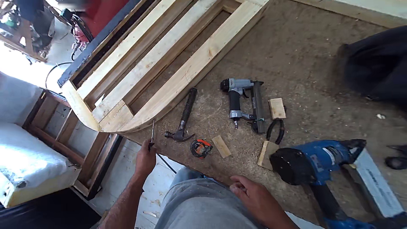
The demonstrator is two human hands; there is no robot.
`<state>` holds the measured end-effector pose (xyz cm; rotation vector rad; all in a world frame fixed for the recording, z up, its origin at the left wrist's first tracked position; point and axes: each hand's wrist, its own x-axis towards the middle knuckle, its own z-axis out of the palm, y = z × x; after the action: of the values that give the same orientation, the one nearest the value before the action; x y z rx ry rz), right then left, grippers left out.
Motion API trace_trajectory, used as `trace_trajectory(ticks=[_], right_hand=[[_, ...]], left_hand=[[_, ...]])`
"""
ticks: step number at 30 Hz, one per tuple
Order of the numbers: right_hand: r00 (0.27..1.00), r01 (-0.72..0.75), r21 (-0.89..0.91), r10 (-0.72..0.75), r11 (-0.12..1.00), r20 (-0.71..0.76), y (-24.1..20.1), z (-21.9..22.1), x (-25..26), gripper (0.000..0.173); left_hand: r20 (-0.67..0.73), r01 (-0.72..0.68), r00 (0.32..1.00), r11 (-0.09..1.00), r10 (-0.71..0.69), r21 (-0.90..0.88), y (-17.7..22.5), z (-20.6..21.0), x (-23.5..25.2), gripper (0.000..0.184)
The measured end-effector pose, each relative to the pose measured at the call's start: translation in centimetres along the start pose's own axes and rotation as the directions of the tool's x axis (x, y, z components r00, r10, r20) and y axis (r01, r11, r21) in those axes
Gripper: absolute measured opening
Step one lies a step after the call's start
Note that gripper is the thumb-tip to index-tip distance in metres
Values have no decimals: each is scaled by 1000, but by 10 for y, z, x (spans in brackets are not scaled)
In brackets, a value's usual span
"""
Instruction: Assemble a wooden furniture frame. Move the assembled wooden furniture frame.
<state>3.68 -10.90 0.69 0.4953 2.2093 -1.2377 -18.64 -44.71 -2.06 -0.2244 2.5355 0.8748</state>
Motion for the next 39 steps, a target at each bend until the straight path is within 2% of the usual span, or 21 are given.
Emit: trace_trajectory(ticks=[4,8,12,16,19,21,23,25,26,27,29,31,33,37,39], right_hand=[[1000,4,-34,-3,999,28,8,-6,2,44],[997,1,-94,6,996,76,14,-12,9,46],[999,-27,-68,28,997,17,13,-20,13,45],[997,-43,-51,39,998,-72,12,-24,13,44],[976,10,-89,-29,996,-215,16,-32,-3,40],[915,68,-155,-123,986,-383,24,-39,-22,39],[810,89,-219,-199,972,-552,37,-48,-39,43],[677,16,-239,-186,971,-712,48,-57,-57,44],[613,-55,-208,-131,977,-779,50,-61,-65,45],[586,-140,-142,-34,980,-810,50,-66,-73,51],[605,-319,-1,203,948,-770,58,-73,-81,79],[628,-441,42,342,896,-699,74,-70,-75,100],[631,-458,-36,297,888,-717,89,-61,-61,106],[535,-481,-108,194,870,-823,113,-52,-25,119],[519,-516,-136,182,846,-835,127,-53,-14,122]], left_hand=[[12,-49,999,996,50,-71,6,-5,11,38],[54,-15,998,996,20,-90,7,-12,12,39],[1,-16,1000,1000,16,17,3,-2,15,46],[-32,-111,993,988,116,108,-2,-6,23,48],[-16,-139,990,984,141,115,-8,-10,29,46],[-5,-130,991,986,131,108,-11,-11,32,45],[3,-128,992,986,129,103,-14,-12,34,45],[9,-134,991,986,134,99,-13,-13,34,44],[16,-138,990,986,137,98,-12,-13,34,43],[29,-144,990,984,141,101,-11,-14,34,43],[42,-143,989,985,139,99,-12,-15,34,43],[41,-139,990,985,135,98,-13,-15,35,44],[42,-141,990,985,137,104,-14,-15,36,44],[44,-152,988,984,148,95,-17,-16,38,46],[45,-150,988,985,147,86,-17,-16,39,47]])
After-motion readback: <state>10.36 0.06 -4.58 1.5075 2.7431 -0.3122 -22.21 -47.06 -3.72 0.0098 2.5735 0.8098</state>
